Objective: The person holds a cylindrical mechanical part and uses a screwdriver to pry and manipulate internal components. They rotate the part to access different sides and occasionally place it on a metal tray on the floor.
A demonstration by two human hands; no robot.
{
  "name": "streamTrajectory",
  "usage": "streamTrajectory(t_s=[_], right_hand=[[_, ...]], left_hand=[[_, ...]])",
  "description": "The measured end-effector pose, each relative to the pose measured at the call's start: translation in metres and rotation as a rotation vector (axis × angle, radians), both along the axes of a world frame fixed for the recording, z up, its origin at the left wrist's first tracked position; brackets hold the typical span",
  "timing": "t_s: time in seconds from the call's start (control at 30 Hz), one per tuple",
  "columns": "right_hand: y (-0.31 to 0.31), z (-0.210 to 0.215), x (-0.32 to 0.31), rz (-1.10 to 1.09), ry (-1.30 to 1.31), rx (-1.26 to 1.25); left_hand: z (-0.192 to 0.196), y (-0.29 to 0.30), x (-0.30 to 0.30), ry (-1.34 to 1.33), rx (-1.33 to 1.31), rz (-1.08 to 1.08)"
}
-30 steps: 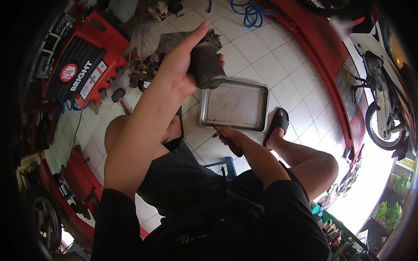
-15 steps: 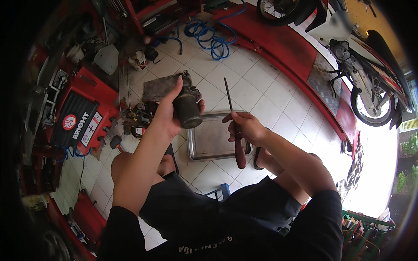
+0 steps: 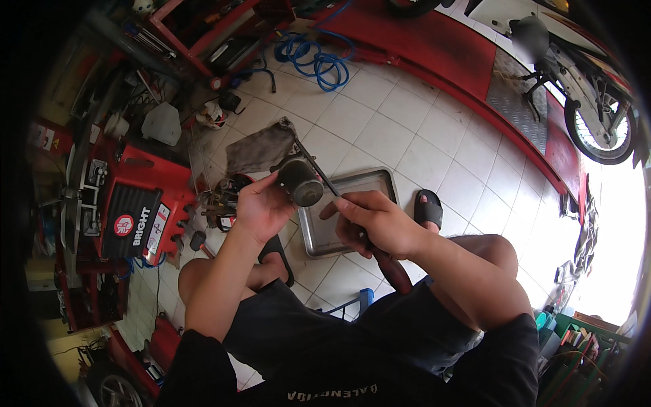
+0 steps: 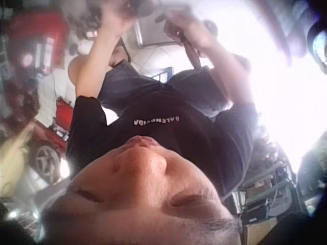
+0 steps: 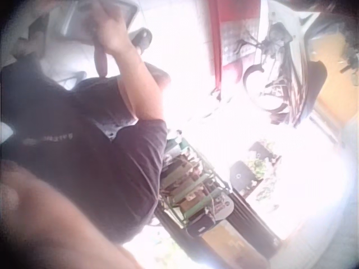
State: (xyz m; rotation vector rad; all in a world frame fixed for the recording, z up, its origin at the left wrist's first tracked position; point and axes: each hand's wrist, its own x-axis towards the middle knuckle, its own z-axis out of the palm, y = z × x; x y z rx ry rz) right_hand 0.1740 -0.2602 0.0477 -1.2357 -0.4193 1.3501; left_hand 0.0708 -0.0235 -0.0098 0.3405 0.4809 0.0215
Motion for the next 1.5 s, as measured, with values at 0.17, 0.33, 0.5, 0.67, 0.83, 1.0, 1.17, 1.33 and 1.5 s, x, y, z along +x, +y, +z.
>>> streamTrajectory(t_s=[0.17,0.33,0.5,0.67,0.83,1.0,1.17,1.33,1.5], right_hand=[[-0.003,-0.003,-0.001,-0.055,0.059,-0.058],[-0.015,0.031,0.007,-0.172,0.01,-0.038],[-0.029,-0.008,0.018,-0.244,0.257,-0.153],[-0.004,-0.019,0.018,-0.24,0.21,-0.11],[-0.046,0.02,0.057,-0.51,0.102,0.218],[-0.059,0.057,0.084,-0.618,0.057,0.315],[-0.048,0.039,0.079,-0.555,0.101,0.266],[-0.021,0.008,0.052,-0.385,0.137,0.011],[-0.038,0.037,0.067,-0.443,0.111,0.266]], left_hand=[[-0.01,-0.015,0.015,-0.086,0.187,-0.086],[-0.006,-0.018,0.02,-0.2,0.32,-0.19],[0.012,-0.054,0.015,-0.369,-0.153,-0.201],[0.01,-0.04,0.002,-0.191,-0.288,0.005],[0.024,-0.05,0.01,-0.053,-0.165,-0.041],[0.02,-0.028,0.001,0.036,-0.123,0.085],[-0.009,-0.012,0.003,0.091,0.159,0.283],[0.013,-0.04,0.007,0.092,0.126,0.238],[0.026,-0.041,0.007,0.099,-0.03,0.214]])
